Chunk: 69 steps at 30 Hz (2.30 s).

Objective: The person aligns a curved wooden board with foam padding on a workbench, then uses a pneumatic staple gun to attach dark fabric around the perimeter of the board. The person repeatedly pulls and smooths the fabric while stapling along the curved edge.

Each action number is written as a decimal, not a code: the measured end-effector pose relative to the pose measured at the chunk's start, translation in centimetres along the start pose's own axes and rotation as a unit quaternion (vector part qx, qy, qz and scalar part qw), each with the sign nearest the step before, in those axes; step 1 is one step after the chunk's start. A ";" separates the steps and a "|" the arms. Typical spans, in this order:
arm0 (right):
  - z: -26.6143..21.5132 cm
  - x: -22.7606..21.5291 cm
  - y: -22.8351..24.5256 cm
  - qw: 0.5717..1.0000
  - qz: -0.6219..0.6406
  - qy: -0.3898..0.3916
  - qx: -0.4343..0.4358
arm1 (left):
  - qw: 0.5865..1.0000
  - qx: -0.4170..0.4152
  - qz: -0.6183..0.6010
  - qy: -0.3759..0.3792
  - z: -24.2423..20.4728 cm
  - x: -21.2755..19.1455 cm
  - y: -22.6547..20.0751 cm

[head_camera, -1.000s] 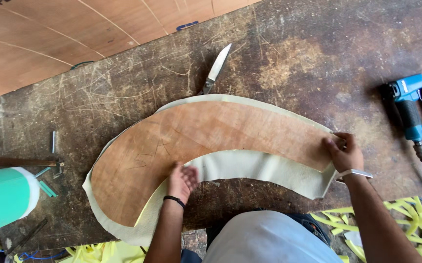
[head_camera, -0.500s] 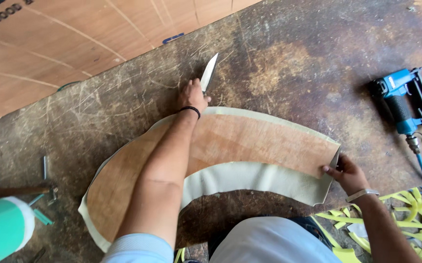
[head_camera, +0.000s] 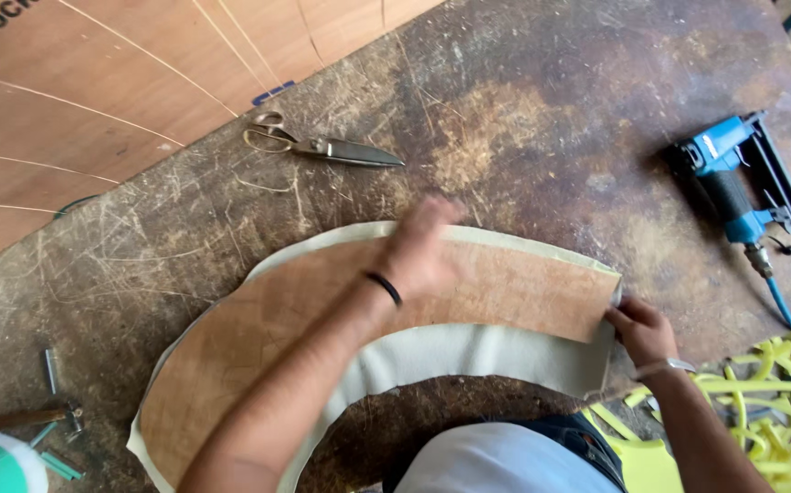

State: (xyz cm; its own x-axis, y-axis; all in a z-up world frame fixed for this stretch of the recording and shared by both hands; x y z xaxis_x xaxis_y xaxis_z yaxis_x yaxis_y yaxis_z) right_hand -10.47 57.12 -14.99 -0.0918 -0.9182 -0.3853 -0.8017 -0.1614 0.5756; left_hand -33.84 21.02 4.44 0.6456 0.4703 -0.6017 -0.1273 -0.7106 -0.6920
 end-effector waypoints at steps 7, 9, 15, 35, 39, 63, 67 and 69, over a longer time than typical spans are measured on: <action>-2.6 -1.0 1.4 0.994 0.006 -0.111 -0.006 | 0.929 0.040 0.328 0.168 -1.9 9.6 -4.1; -2.9 -1.9 2.6 0.985 -0.049 -0.161 -0.025 | 0.936 0.046 0.318 0.147 -1.9 8.5 -4.7; -1.4 -2.3 0.6 0.983 -0.039 -0.176 -0.027 | 0.966 0.104 0.227 0.062 -5.0 2.0 -6.9; -18.2 1.1 23.4 0.827 0.406 0.318 -0.223 | 0.957 0.152 0.240 -0.052 -9.1 0.4 -9.2; -17.1 1.4 22.4 0.927 0.219 0.163 -0.258 | 0.956 0.194 0.090 -0.199 -14.4 1.5 -8.6; -11.2 1.6 20.4 0.864 0.266 0.318 -0.287 | 0.149 0.144 -0.734 -0.647 -52.5 1.6 26.9; -10.8 2.8 18.2 0.902 0.251 0.250 -0.248 | 0.114 0.214 -0.759 -0.605 -52.2 3.5 27.6; -10.2 3.7 17.3 0.914 0.247 0.226 -0.231 | 0.122 0.252 -0.767 -0.577 -51.1 5.7 27.6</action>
State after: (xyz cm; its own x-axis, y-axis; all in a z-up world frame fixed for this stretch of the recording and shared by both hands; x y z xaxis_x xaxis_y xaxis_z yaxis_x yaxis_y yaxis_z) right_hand -18.63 47.27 0.92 -0.0390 -0.9590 0.2806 -0.3836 0.2737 0.8820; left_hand 4.80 -22.72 2.30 -0.2994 -0.1854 0.9359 -0.7409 0.6632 -0.1057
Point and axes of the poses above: each hand's wrist, its own z-axis towards the middle knuckle, its own x-axis out of the palm, y = z × x, the point moved 9 cm from there along z, towards the middle knuckle, and after that the axes turned 10 degrees about -z, right-handed, at the moved point
